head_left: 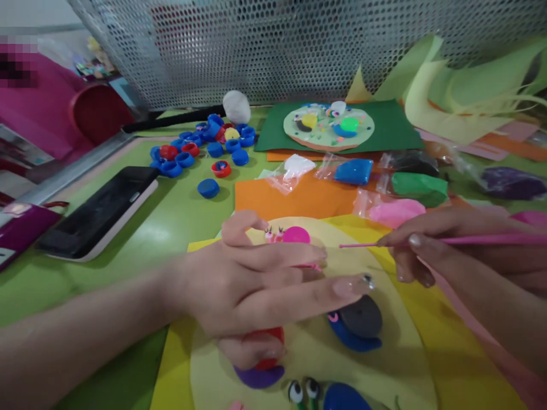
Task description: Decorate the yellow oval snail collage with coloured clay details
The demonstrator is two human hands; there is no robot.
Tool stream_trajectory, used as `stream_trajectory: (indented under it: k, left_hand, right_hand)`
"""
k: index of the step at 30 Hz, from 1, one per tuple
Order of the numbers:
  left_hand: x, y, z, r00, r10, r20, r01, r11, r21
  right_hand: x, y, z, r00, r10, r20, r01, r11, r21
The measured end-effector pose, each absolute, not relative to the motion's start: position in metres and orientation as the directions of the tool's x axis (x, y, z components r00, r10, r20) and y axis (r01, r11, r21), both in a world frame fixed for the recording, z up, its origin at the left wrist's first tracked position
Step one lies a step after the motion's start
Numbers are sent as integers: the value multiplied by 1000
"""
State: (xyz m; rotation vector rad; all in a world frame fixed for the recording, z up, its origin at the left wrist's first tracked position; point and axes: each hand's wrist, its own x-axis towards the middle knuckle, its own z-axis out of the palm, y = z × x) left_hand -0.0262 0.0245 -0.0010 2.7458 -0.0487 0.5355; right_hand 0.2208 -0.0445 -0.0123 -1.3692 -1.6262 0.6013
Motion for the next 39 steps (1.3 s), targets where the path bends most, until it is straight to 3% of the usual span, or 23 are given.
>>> stream_trajectory:
  k: [2,4,6,9,11,15,22,25,30,36,39]
  left_hand:
    - [-28,26,-4,902,-39,430,-135,-971,196]
    - [-30,28,-8,866,-56,496,-146,-979,145]
    - [-29,29,-10,849,11,528,-110,-974,197]
    - [-24,29,-6,863,178,473,-15,-926,378]
    - [-20,29,-2,882,147,448,-51,-915,401]
    - [-20,26,1,903,53,427,-59,-968,245]
    - [-21,26,1,834,-94,544,-100,-995,-19]
    - [-22,29,1,832,-175,526,-144,-985,-100]
    - [-24,26,-2,872,-132,472,-157,-988,13]
    - [-30,20,-4,875,109,472,-22,-964,263]
    - [-31,22,-3,864,91,496,-63,-957,284]
  right_hand:
    - [220,-45,-11,-31,937,349,499,317,-806]
    - [219,-44,-8,-49,930,364,484,341,-806]
    - [219,-42,-6,-61,931,361,472,346,-811]
    - [219,-42,-5,-74,933,353,476,344,-809]
    - [219,-42,-5,-86,931,354,494,348,-797]
    - [219,-42,-4,-73,935,347,489,337,-804]
    - [218,-42,-6,-75,950,304,462,304,-833]
    - [217,-42,-5,-65,953,296,463,291,-837]
    - [217,-40,-1,-92,945,312,518,313,-796]
    - [218,-39,2,-121,937,326,524,340,-781]
    - [216,-38,4,-122,941,315,514,331,-791]
